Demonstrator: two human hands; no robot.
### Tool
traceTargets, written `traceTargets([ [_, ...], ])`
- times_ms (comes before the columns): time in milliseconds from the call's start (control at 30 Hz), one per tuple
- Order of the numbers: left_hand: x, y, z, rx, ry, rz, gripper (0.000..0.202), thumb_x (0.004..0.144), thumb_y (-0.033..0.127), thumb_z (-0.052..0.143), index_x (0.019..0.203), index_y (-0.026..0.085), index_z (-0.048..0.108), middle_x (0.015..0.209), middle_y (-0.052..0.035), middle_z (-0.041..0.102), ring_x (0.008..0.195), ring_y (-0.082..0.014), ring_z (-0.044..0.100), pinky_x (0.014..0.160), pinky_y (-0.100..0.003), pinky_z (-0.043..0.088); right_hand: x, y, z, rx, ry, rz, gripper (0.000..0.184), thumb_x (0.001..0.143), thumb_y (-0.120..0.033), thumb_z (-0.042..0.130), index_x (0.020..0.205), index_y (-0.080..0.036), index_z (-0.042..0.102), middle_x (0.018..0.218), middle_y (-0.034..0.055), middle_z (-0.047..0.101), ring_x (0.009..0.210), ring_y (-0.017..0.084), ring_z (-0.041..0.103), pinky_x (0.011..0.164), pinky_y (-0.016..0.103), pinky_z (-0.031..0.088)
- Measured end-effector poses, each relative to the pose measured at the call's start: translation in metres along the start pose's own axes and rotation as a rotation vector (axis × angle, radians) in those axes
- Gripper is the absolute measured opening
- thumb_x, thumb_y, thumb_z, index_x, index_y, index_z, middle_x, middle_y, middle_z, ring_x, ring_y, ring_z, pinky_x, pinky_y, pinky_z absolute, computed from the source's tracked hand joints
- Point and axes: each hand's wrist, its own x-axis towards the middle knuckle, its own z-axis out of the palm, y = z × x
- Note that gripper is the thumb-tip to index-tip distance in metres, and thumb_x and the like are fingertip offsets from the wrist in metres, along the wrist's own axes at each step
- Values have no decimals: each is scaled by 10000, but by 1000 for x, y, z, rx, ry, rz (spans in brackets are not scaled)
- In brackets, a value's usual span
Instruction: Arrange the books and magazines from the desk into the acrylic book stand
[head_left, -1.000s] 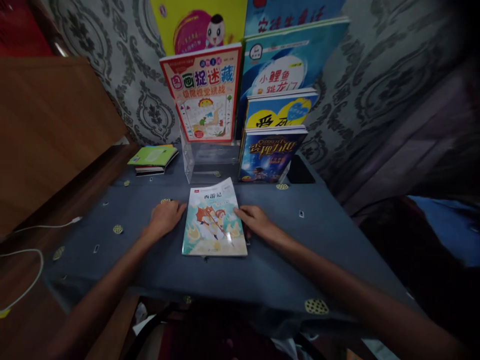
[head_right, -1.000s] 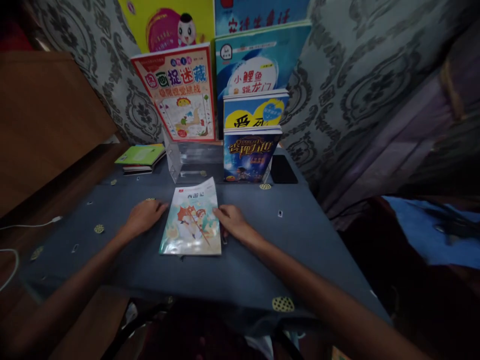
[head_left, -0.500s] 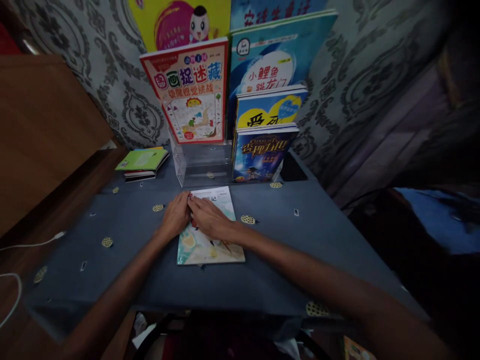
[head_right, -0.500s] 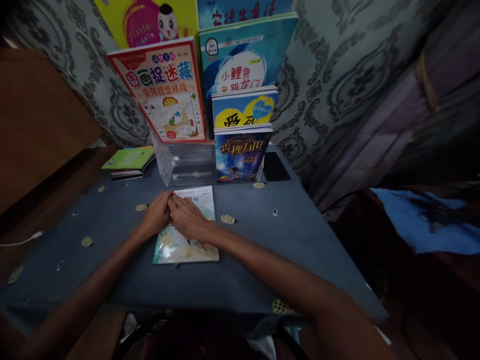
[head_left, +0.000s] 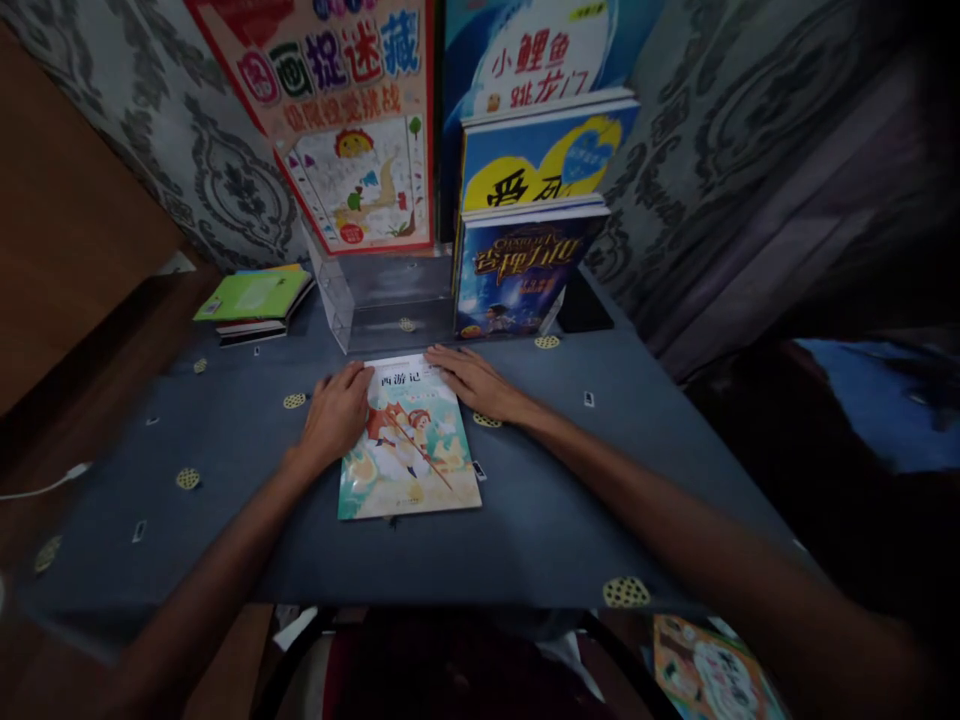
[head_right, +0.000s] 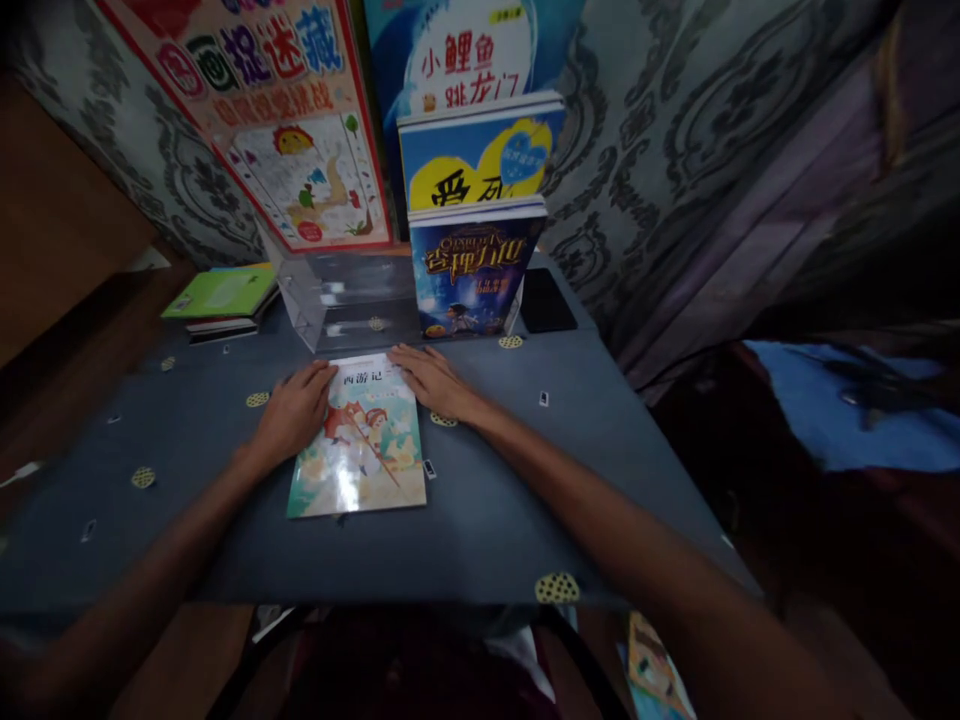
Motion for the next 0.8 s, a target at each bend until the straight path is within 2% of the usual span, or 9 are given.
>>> traceTargets([
  [67,9,5,-1,-1,-43,69,417,1025,208,353,1380,164,566,1489,-154,548,1411,-300,482,1158,-544,369,1,1,2,33,2,3,491,1034,-273,322,1499,-228,474,1577,86,476,1508,244,356,1224,586,260],
  [233,22,29,9,-133,-93,372,426,1033,255,390,1416,162,551,1518,-148,521,1445,-278,443,1175,-508,358,3,3,1,67,-15,12,517,1035,-284,314,1536,-211,416,1604,77,439,1520,248,331,1235,578,231],
  [333,6,48,8,-205,-112,522,404,1048,257,386,1405,202,566,1519,-124,525,1447,-260,444,1191,-527,333,3,3,1,43,-15,6,519,1034,-287,331,1535,-179,409,1609,98,429,1525,246,319,1234,558,232],
  [467,-33,65,-8,-284,-180,705,384,1058,247,397,1403,240,567,1508,-94,543,1470,-228,415,1234,-539,276,3,2,1,18,-16,-14,525,1043,-355,361,1532,-169,408,1613,117,418,1526,260,314,1230,559,229],
  [600,-58,71,-20,-304,-243,761,400,1054,209,395,1415,272,555,1526,-85,525,1459,-218,433,1240,-544,278,1,1,2,-4,-21,-18,571,1035,-434,401,1538,-164,395,1624,133,393,1530,285,301,1227,578,216],
  [800,-63,72,-17,-255,-186,766,396,1045,197,407,1402,278,558,1509,-82,544,1438,-226,462,1213,-552,329,-2,-8,2,-92,-10,-32,584,1019,-430,426,1532,-151,403,1616,157,398,1531,298,298,1213,597,233],
])
